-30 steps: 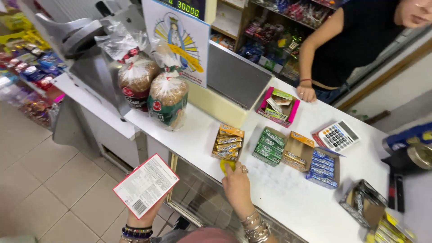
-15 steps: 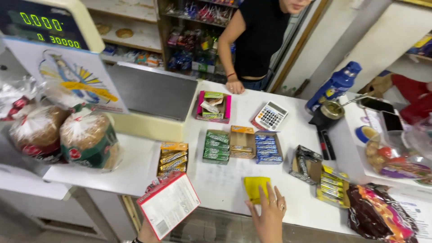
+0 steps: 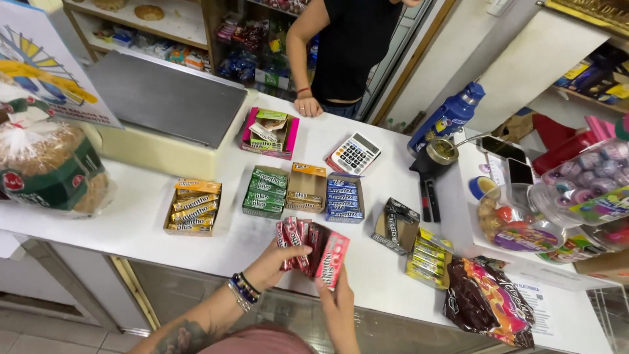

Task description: The person is cleaning a retail counter and organizing various candy boxes, including wiping down the surface and individual items.

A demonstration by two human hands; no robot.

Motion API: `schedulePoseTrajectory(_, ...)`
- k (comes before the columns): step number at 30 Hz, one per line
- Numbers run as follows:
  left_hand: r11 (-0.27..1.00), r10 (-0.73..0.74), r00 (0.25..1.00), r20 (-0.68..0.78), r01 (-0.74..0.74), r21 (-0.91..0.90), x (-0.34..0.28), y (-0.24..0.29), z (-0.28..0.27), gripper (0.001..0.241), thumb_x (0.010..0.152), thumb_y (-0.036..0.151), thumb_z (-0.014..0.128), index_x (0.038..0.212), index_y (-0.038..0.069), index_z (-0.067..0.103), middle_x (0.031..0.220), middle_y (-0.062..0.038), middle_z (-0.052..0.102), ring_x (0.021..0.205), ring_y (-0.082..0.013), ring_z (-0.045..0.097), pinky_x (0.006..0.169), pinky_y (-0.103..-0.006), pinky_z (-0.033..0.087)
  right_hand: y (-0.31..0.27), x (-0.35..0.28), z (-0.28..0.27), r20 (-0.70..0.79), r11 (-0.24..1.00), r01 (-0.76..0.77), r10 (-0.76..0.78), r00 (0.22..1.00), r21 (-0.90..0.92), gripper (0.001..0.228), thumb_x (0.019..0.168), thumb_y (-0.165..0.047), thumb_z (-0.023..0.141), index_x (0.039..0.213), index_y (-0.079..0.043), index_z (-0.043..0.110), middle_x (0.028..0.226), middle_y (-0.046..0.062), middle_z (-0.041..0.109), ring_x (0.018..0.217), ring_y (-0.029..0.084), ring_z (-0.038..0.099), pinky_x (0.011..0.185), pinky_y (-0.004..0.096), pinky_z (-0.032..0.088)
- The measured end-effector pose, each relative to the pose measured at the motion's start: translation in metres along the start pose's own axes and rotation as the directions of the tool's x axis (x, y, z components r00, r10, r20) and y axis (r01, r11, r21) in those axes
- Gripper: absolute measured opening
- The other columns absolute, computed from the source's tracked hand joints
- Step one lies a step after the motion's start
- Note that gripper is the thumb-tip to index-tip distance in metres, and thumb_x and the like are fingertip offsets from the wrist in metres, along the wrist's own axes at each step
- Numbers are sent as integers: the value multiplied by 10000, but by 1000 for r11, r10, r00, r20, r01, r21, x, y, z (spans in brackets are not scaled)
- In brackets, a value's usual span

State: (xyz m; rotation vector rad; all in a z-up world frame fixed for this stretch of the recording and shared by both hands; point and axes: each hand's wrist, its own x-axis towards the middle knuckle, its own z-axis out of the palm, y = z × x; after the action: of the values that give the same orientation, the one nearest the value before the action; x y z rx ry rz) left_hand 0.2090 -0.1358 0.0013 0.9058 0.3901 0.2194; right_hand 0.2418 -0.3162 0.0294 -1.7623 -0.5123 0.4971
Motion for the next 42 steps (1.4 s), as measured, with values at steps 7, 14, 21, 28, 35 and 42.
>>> schedulePoseTrajectory(7,997,-31,999,17,32,-63,-1,33,7,698,728,94,792,1386,78,561,1305,-165,699,1178,-315,675,987,-449,560,65,25,-50,-46,626,-18,86,995,779,351,1027,-242,543,1298,-25,591,892,74,588,911,173,604,1104,537,534)
schedulePoseTrajectory(14,425,194,957,-218,119,897,-14,26,2,754,705,282,826,1409,268,559,1237,-30,729,1128,-245,680,982,-372,521,48,27,-89,-135,530,-37,282,950,847,548,1006,-244,438,1512,-33,442,1404,180,559,1264,314,533,1192,502,421)
schedulePoseTrajectory(21,-471,432,902,7,219,855,15,-17,-6,865,727,406,795,1504,268,441,1250,-208,576,1026,-391,620,847,-536,500,42,20,-110,-144,481,-22,306,941,877,474,1057,-230,381,1488,-46,448,1435,165,548,1300,325,518,1224,539,384)
schedulePoseTrajectory(28,-605,427,901,73,225,764,17,-28,-8,1005,792,731,703,1615,321,299,1397,-227,529,1244,-377,530,1011,-555,412,114,19,-125,-56,452,4,101,993,892,418,1019,-314,600,1358,-70,600,1217,118,687,1205,302,602,1188,538,426)
schedulePoseTrajectory(35,-630,508,861,17,359,689,7,-34,-17,1400,660,962,644,1653,95,173,1423,-168,563,1260,-310,558,1109,-541,371,111,12,-117,-19,427,-38,127,992,903,430,1019,-317,582,1395,-109,591,1323,110,669,1246,270,604,1193,552,407)
schedulePoseTrajectory(42,-603,514,827,229,159,782,-4,-53,-50,1168,790,847,561,1614,71,272,1691,-170,222,1537,-363,244,1224,-640,153,101,9,-99,4,397,-30,64,998,917,555,995,-344,612,1475,-83,515,1311,116,648,1223,278,580,1159,508,430)
